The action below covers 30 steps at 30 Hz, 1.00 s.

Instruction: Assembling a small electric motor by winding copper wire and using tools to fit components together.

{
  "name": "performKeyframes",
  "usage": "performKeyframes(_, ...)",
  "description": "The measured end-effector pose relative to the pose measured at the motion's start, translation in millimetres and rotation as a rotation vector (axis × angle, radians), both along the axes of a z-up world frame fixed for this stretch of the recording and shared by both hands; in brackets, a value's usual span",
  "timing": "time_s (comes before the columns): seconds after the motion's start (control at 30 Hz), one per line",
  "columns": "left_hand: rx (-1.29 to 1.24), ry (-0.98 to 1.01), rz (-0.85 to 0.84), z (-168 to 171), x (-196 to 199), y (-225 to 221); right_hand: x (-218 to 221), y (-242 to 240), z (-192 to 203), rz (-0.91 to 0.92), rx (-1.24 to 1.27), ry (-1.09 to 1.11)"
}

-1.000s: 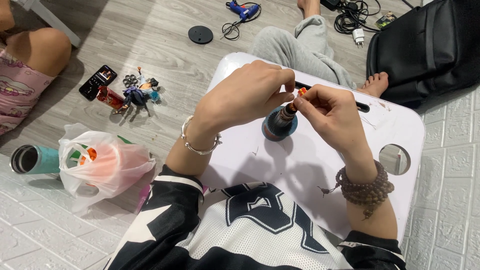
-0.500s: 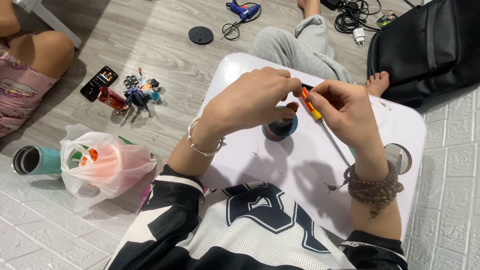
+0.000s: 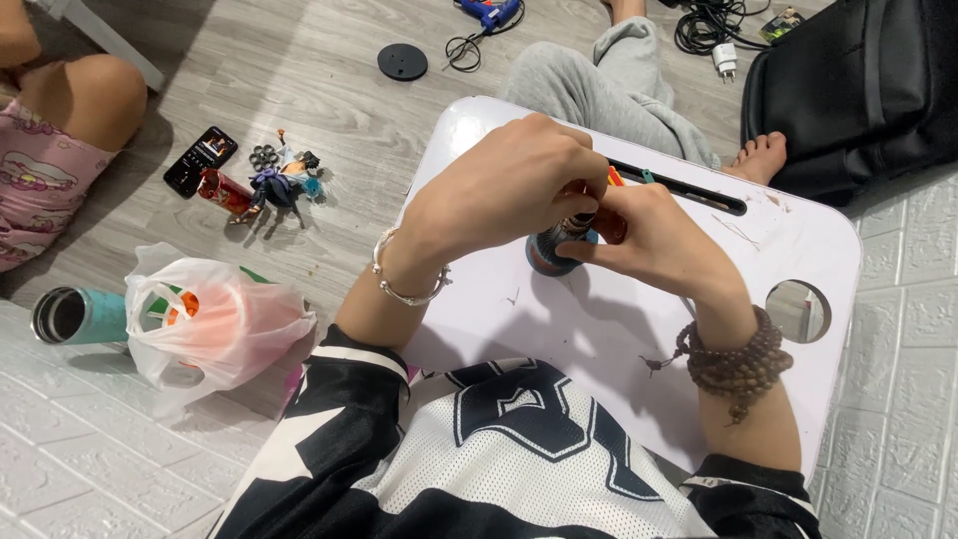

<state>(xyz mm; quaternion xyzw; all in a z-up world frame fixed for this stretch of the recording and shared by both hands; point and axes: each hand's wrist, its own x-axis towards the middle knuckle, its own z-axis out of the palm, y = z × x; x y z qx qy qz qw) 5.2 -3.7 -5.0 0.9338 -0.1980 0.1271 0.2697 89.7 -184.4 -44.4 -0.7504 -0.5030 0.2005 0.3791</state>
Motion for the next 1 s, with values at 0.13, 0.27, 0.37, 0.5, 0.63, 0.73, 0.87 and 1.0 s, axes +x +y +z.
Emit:
performKeyframes(0.13,-0.021,0.004,0.03,-4,3,12,-2,7,4,-0.008,-0.006,-0.023)
performKeyframes(0.27,-0.048,-0.11,0.054,-17,4,29,3,0,-32,-0.049,-0.152,-0.202)
performKeyframes(0.37,-0.062,-0.141,0.142,-58,9,41,6,-15,-39,-0.093,-0.009,-0.207)
performKeyframes(0.5,0.042,0.03,0.264,-152,8,57,5,-41,-16,-0.214,0.073,-0.118)
performKeyframes(0.63,0.065,-0.066,0.311,-177,-14,45,15,-65,-50,-0.399,-0.036,-0.196)
performKeyframes(0.73,0.002,-0.072,0.321,-159,-34,33,14,-70,-75,-0.32,-0.115,-0.252)
performKeyframes(0.87,-0.03,-0.065,0.294,-162,-40,40,12,-76,-94,-0.375,-0.139,-0.343)
performKeyframes(1.0,0.15,-0.142,0.303,-195,-39,51,20,-86,-108,-0.407,-0.173,-0.48)
